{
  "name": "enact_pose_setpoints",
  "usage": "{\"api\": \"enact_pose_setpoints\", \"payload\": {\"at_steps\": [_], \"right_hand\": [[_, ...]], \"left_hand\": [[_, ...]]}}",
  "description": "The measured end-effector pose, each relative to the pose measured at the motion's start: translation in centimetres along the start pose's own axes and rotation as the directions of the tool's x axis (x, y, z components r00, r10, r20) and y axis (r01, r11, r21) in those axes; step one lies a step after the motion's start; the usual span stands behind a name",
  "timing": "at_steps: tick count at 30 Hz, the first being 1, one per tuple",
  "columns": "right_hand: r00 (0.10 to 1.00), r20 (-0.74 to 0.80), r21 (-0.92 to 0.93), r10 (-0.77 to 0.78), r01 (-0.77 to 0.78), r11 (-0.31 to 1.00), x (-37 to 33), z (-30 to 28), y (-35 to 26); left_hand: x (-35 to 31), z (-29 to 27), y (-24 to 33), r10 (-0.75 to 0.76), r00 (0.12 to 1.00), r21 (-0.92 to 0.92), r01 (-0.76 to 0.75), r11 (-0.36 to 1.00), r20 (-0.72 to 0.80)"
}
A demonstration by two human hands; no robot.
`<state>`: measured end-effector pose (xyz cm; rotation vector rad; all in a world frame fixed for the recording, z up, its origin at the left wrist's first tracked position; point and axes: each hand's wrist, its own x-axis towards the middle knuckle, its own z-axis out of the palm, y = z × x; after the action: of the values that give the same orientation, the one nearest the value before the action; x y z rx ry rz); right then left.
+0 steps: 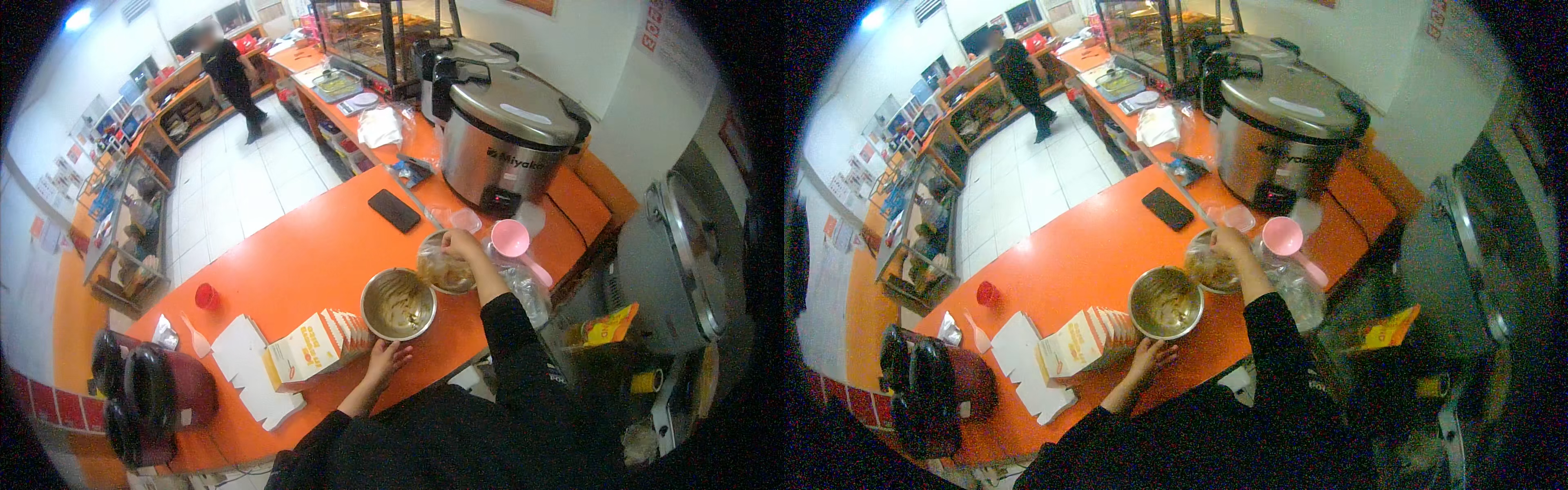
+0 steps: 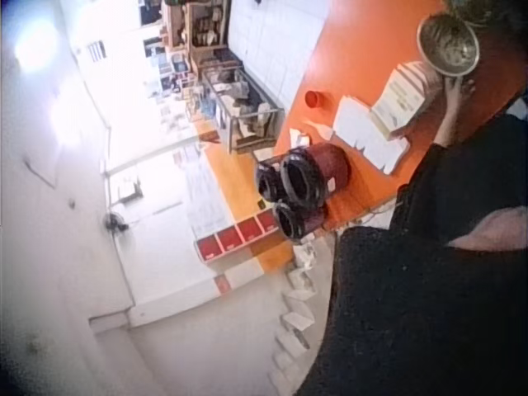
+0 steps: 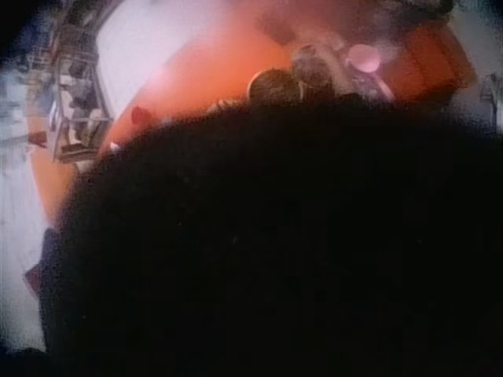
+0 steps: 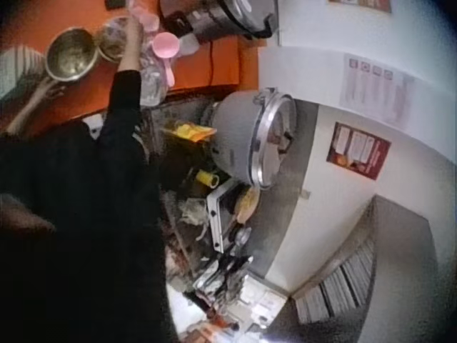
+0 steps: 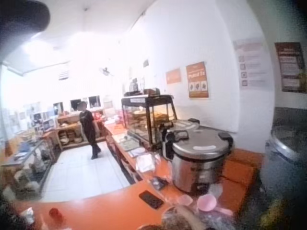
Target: The person assembles small cardboard boxes at a counter, folding flaps and stacking them. Then the person moves to a stove and stirs scrambled eggs in a pan with a spatula.
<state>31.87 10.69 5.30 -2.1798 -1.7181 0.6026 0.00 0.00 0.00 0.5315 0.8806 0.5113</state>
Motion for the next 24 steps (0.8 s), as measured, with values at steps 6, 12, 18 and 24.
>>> {"api": "enact_pose_setpoints", "payload": {"at_steps": [6, 12, 18, 24], "right_hand": [[0.988, -0.150, 0.256, -0.048, 0.085, 0.963, -7.1, -4.3, -5.0], [0.906, -0.423, 0.383, -0.002, 0.181, 0.906, -17.2, -10.3, -9.8], [0.793, -0.539, 0.464, 0.286, -0.004, 0.886, -29.9, -11.7, -11.9], [0.655, -0.584, 0.521, 0.479, -0.150, 0.840, -39.8, -4.4, -7.3]], "left_hand": [[-0.3, 0.1, 0.2, 0.083, 0.996, 0.001, -0.083, 0.997, 0.013], [1.8, -1.1, -1.4, 0.236, 0.970, -0.037, -0.234, 0.971, 0.059], [3.0, -1.7, -2.4, 0.260, 0.964, -0.008, -0.260, 0.966, 0.048], [1.4, -1.3, -2.6, 0.322, 0.939, 0.012, -0.326, 0.945, 0.122]]}}
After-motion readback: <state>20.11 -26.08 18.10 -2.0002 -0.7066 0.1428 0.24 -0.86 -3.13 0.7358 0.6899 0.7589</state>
